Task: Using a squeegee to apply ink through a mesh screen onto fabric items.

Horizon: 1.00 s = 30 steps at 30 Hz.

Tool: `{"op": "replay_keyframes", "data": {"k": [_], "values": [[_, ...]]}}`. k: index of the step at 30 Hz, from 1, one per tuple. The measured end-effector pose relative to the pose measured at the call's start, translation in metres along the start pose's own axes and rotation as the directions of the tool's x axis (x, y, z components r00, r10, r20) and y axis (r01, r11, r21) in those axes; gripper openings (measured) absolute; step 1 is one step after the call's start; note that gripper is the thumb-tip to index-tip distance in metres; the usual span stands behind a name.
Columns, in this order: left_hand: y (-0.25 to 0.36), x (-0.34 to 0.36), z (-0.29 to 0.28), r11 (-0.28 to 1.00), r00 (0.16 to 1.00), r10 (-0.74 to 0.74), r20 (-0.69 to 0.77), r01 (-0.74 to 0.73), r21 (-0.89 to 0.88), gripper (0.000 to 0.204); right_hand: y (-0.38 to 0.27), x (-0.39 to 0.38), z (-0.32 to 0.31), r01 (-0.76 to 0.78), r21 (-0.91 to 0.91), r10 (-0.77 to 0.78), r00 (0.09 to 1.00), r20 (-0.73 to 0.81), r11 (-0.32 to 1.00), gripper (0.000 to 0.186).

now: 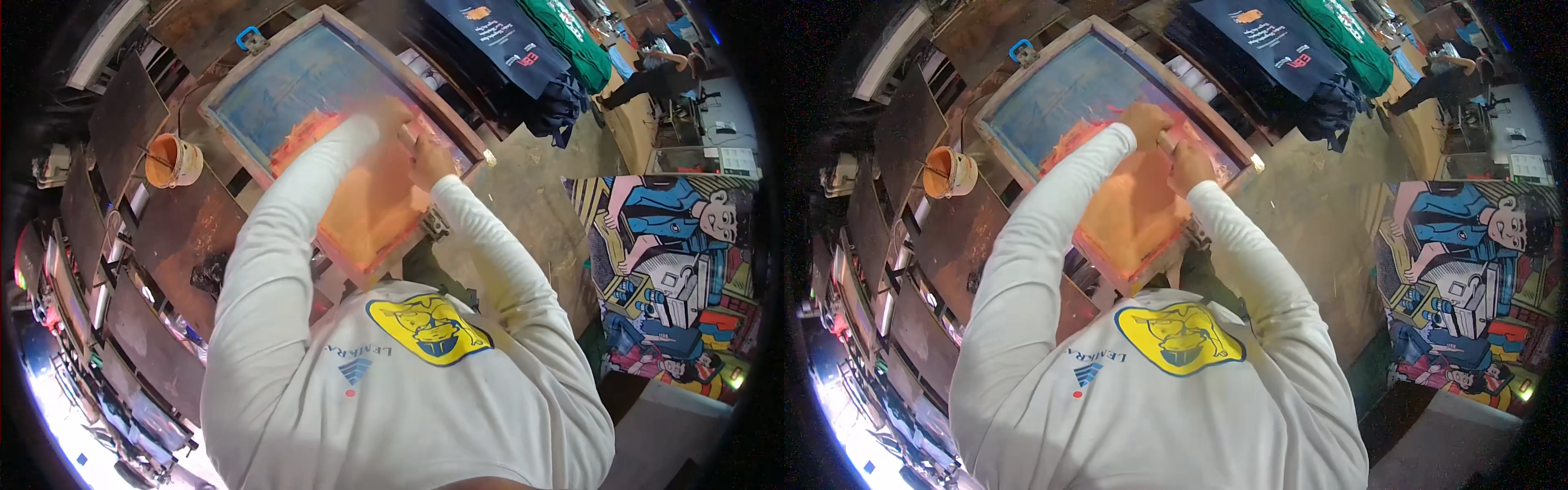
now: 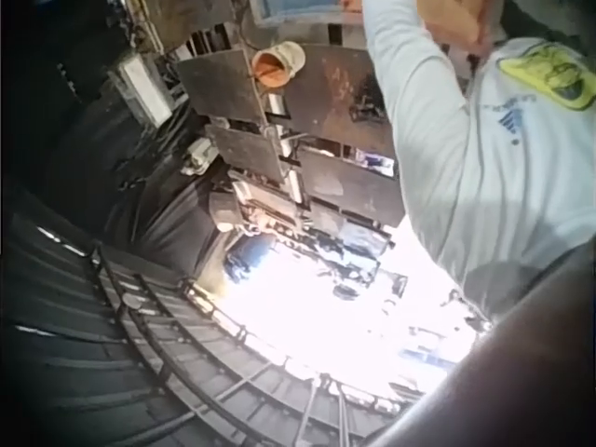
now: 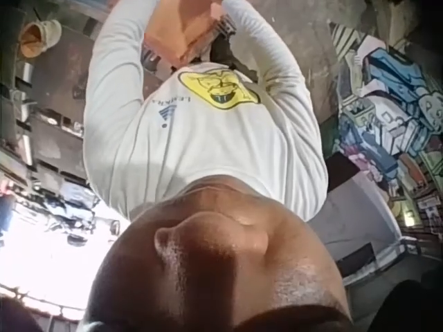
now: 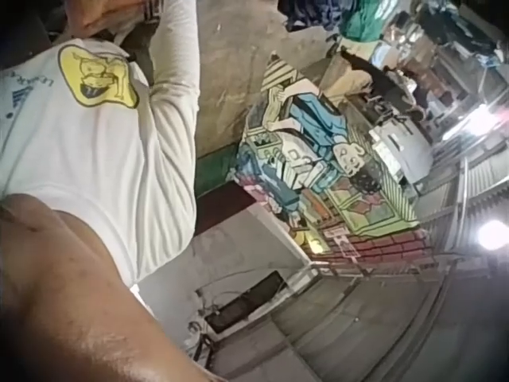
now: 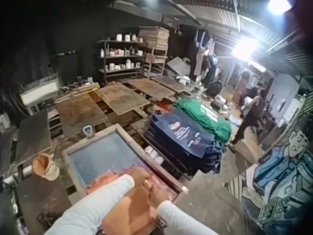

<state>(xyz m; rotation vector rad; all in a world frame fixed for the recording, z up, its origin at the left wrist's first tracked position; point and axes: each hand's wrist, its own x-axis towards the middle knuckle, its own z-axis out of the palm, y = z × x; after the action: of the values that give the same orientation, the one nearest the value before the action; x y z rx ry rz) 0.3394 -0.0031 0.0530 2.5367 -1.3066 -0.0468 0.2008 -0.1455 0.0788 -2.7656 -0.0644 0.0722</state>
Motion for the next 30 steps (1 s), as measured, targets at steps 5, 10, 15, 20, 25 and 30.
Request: {"op": "replay_keyframes", "data": {"k": [5,10,15,20,25,30], "values": [[-0.006,-0.096,0.011,0.985,0.975,-0.13,-0.179,0.106,-0.138,0.019,-0.051,-0.03,0.028,0.159,0.005,-0.159,0.987,-0.035,0.987,0.024],[0.013,-0.157,-0.033,0.995,0.992,-0.078,-0.097,0.071,-0.075,0.02,-0.082,-0.061,0.056,0.225,0.075,-0.227,0.974,0.014,0.972,0.024],[-0.004,-0.148,-0.026,0.997,0.996,-0.064,-0.064,0.062,-0.042,0.016,-0.079,-0.043,0.043,0.218,0.149,-0.227,0.973,0.048,0.965,0.024],[-0.015,-0.119,-0.019,0.979,0.976,-0.202,-0.079,0.201,-0.023,0.015,-0.072,-0.023,0.037,0.199,0.093,-0.199,0.98,-0.01,0.976,0.023],[-0.003,-0.168,-0.011,0.979,0.961,-0.203,-0.186,0.203,-0.023,0.017,-0.09,-0.048,0.059,0.233,0.021,-0.234,0.969,0.079,0.972,0.021],[0.015,-0.212,-0.018,0.939,0.929,-0.333,-0.16,0.343,0.038,0.017,-0.093,-0.036,0.058,0.447,0.063,-0.451,0.878,0.161,0.892,0.035]]}}
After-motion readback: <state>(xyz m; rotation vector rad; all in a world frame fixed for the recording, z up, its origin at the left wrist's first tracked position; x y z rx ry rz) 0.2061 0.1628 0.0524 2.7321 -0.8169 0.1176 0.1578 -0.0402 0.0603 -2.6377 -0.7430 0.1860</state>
